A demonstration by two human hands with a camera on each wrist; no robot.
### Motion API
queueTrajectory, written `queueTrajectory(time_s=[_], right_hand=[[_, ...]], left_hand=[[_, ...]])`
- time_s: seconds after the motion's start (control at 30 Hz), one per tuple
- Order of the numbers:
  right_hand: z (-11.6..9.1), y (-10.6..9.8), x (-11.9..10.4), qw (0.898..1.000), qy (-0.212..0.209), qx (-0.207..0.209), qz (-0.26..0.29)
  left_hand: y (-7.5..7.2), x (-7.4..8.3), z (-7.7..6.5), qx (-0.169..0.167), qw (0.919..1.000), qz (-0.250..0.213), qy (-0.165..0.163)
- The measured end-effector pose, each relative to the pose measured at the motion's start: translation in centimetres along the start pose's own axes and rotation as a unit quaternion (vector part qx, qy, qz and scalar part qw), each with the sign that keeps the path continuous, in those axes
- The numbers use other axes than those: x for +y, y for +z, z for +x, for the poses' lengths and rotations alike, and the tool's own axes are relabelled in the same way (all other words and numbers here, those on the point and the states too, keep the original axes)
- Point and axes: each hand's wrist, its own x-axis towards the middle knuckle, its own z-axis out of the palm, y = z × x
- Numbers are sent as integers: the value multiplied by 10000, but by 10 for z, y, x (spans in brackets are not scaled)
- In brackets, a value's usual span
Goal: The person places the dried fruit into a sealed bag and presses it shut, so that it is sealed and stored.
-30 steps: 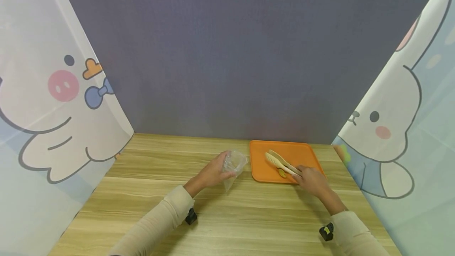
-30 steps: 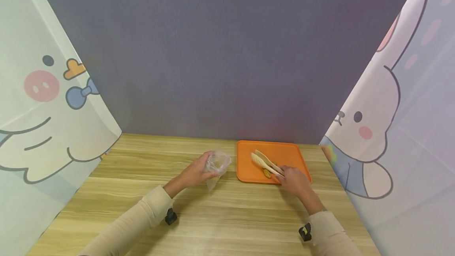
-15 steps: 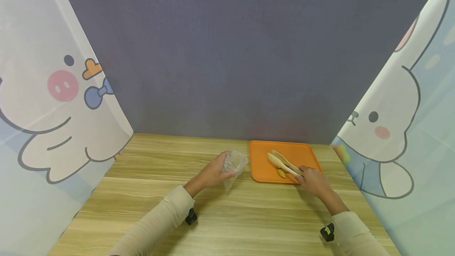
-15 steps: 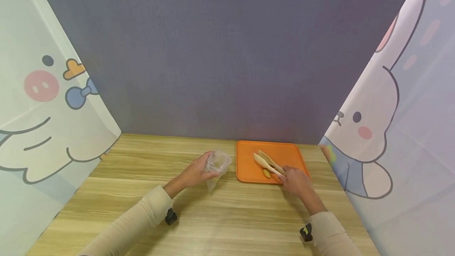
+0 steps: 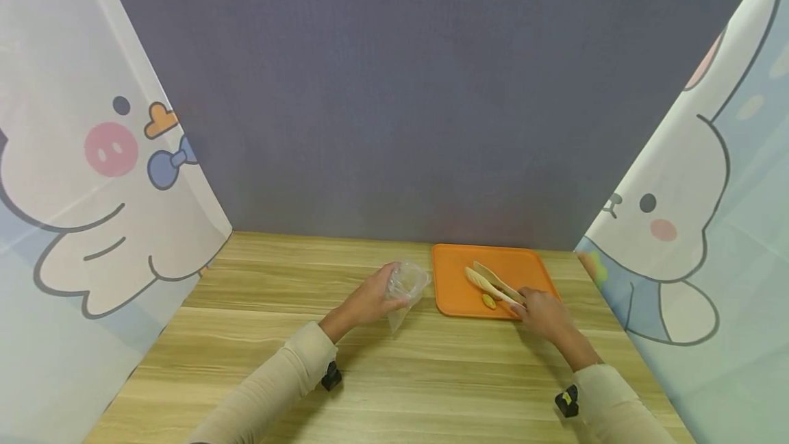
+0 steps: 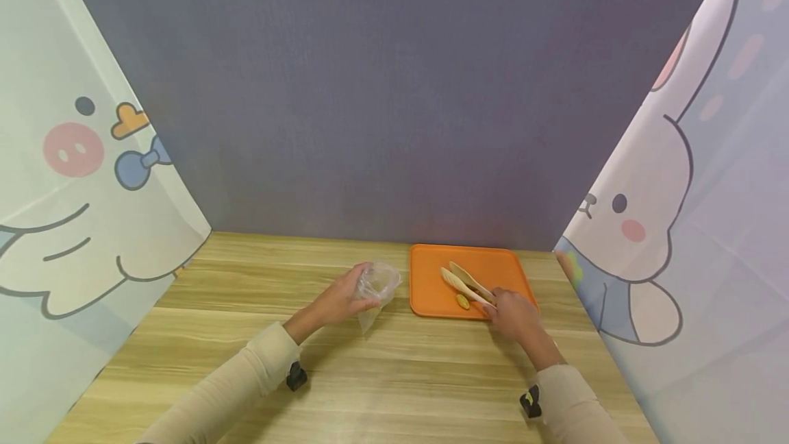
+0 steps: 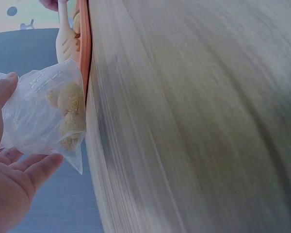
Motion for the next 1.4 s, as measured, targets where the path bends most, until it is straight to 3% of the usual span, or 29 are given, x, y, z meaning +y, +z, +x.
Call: queueTrajectory(time_s=[0.8,1.1,1.4], right_hand=[[1,1,-1,9997,-146,147,161],[3,-5,-11,9980,-368,502,113],[3,-13,-24,9972,-480,576,29]], left_hand=[[-2,-1,0,-40,9999,-72,-107],[-3,3,1,-83,9996,-133,-217],[-2,3,1,-101,9996,-108,-242]])
